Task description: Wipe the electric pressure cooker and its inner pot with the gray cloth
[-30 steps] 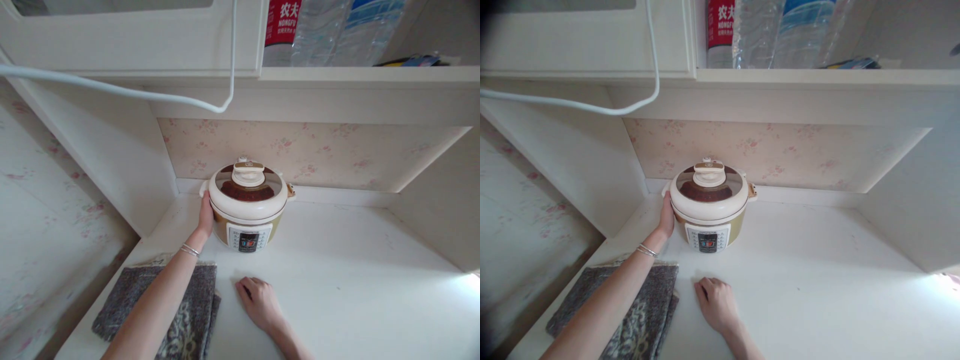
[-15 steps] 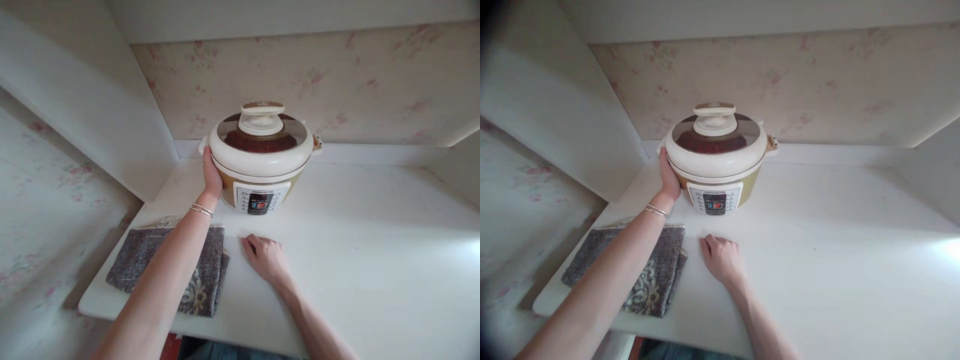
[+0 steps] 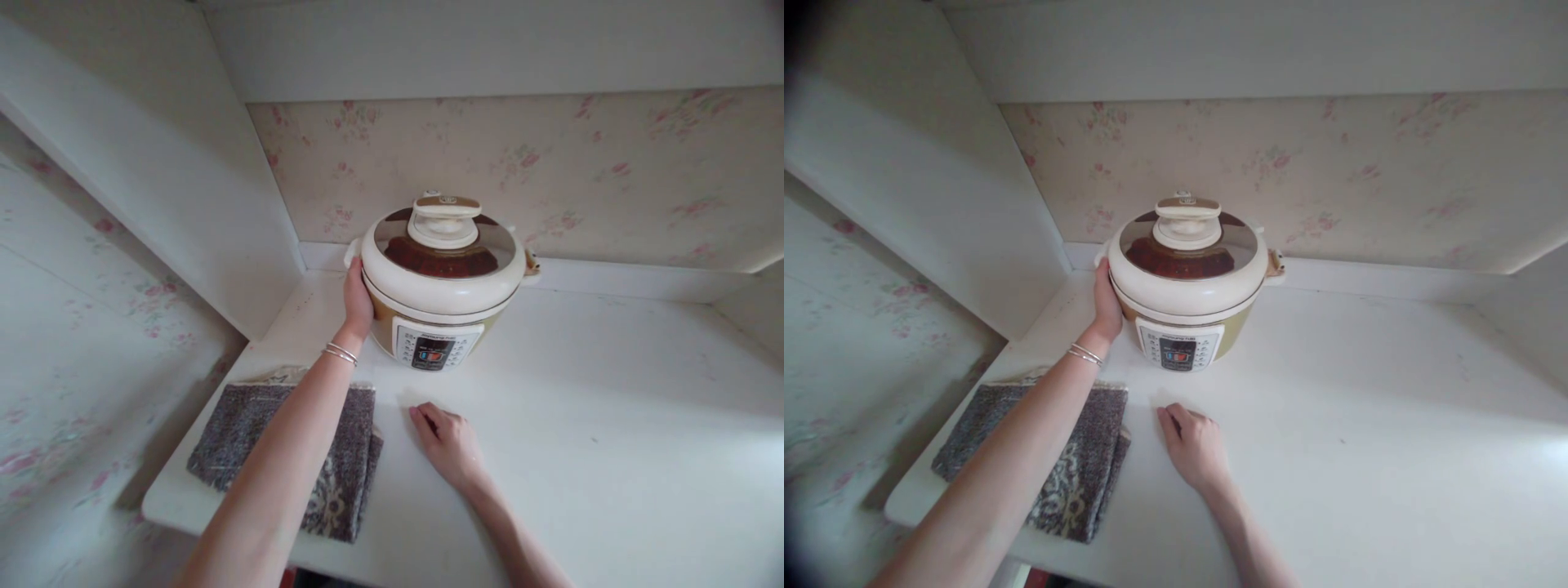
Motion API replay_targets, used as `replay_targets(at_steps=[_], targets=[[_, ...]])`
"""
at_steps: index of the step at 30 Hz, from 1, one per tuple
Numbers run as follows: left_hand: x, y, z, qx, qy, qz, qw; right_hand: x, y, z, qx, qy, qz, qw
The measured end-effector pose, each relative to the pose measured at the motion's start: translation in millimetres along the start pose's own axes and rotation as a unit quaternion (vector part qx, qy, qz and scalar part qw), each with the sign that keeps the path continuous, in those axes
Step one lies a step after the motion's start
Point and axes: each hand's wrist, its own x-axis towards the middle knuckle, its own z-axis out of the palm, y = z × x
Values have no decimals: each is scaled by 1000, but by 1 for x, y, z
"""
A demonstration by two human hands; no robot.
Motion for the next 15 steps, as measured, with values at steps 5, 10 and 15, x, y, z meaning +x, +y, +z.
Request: replay_targets(at_steps=[5, 10, 15], targets=[[-2, 5, 6, -22, -12, -25, 999, -3, -27, -44, 161, 28, -2, 987], [-4, 3, 13, -46, -19, -53, 997, 23, -84, -136, 137, 190, -101, 967], [-9, 1, 16, -36, -22, -41, 998, 104, -124, -209, -82, 298, -186, 933]])
